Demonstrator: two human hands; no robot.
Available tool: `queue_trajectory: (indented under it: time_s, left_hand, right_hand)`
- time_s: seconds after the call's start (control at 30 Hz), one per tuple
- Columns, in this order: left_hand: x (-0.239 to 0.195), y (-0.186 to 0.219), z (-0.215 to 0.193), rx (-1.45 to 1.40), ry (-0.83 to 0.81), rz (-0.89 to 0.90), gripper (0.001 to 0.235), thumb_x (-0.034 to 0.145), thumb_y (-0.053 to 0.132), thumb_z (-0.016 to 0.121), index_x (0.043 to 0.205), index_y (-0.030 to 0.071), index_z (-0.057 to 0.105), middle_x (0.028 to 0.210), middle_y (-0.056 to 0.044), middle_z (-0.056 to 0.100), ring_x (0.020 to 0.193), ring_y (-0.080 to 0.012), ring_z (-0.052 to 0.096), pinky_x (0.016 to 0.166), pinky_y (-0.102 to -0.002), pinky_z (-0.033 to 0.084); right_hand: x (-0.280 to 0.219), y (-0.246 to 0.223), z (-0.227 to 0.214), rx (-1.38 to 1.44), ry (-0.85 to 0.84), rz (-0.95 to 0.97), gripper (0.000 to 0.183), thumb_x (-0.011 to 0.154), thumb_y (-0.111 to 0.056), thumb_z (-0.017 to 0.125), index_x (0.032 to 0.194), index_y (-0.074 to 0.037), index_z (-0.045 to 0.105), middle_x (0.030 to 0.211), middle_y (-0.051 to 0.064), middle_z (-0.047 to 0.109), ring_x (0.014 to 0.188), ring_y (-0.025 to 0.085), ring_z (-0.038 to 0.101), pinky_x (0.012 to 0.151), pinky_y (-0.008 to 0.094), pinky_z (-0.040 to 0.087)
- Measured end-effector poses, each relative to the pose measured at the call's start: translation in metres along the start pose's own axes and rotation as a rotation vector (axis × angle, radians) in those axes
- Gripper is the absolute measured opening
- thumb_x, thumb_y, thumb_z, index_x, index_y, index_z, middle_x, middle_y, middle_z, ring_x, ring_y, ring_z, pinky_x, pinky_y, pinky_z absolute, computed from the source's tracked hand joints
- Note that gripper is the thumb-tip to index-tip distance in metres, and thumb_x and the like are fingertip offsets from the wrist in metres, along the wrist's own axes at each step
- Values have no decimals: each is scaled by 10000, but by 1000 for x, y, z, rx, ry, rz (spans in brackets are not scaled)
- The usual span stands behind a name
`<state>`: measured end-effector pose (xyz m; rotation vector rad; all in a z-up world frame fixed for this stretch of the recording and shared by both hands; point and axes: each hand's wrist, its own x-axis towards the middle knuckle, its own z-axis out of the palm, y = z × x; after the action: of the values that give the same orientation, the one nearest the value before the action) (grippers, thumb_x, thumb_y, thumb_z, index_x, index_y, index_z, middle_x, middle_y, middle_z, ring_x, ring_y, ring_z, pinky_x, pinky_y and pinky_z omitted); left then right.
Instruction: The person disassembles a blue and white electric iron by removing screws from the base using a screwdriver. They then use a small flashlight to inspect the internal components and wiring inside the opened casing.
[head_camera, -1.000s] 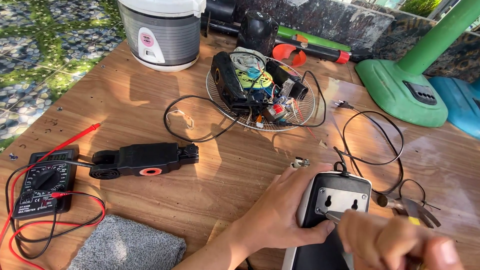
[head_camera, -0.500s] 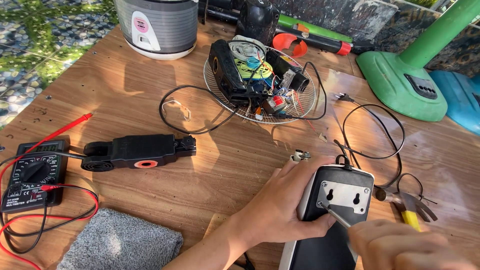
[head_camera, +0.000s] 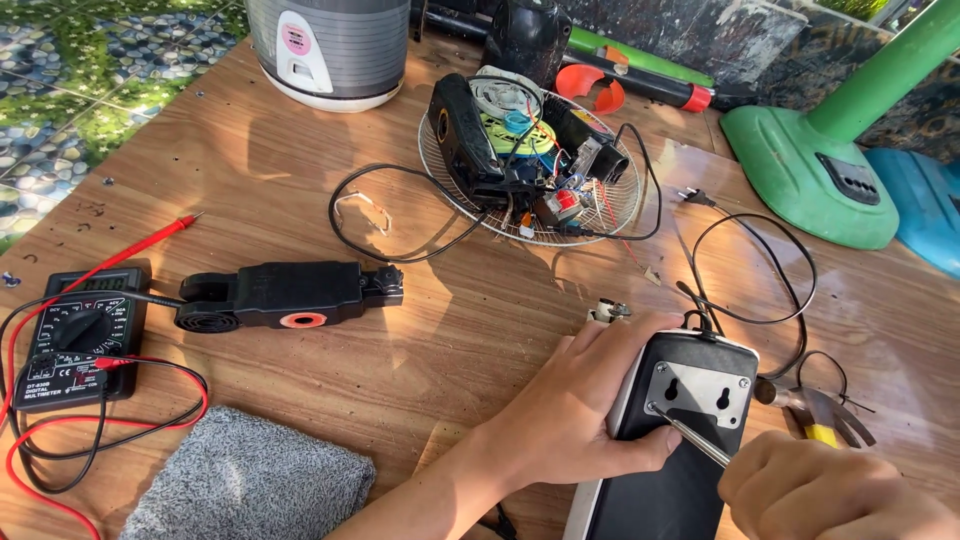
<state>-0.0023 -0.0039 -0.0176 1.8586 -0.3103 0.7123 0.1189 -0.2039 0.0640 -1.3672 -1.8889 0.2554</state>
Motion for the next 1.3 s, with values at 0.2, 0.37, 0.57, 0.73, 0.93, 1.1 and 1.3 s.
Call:
queue_trajectory:
  time_s: [0.2,0.37,0.57,0.73,0.93,1.1,1.3]
  left_hand:
    - [0,2,-3,-5,-6,34,708,889,339,594,1500,91,336,1526,-95,487,1324,-361,507,1021,-474,418]
    - [5,3,-6,-24,-27,30,746,860,292,669,1508,106,349,1545,-101,503,1326,-340,523,1090,-442,380]
    - [3,-17,4,-65,-98,-124,851,828,268,713,1554,98,302,1472,-153,509,1413,-276,438,1146,-398,312]
    - [-2,-31,9,-23,-59,-116,894,845,409,722,1581,132,297,1463,-111,543,1378,-241,520,1130,-369,338]
    - [1,-20,3,139,61,180,723,956,419,628,1547,127,332,1632,-170,325,1526,-315,354,1182,-464,331]
    - [-2,-19,6,337,114,510,257,1024,238,508,1156,34,591,1277,-154,701,1336,-415,592,1103,-472,518]
    - [7,-3,5,386,208,530,295,1035,224,463,1007,75,716,1066,-90,734,1228,-387,657,992,-462,535]
  right_hand:
    - [28,-14,36,554,471,64,412,1118,-349,513,754,-156,533,682,8,541,566,189,526,562,384,492]
    - [29,-15,34,517,320,-39,533,1147,-358,543,694,-86,476,563,37,441,426,235,407,459,394,366]
    - [53,-36,54,549,780,40,405,1060,-289,431,698,-107,424,544,26,403,459,168,312,475,345,333]
    - [39,-21,78,700,873,7,430,1039,-320,553,719,-62,429,564,64,368,460,188,319,431,363,283]
    - [49,-33,95,810,762,91,516,1016,-362,711,767,-27,408,596,66,346,501,175,301,498,330,209]
    - [67,-39,87,634,906,-47,487,1020,-378,633,707,-68,423,529,63,443,472,189,334,529,365,309]
    - [66,-34,76,189,939,-34,548,1086,-530,440,696,-146,430,545,-22,512,523,140,479,695,323,413]
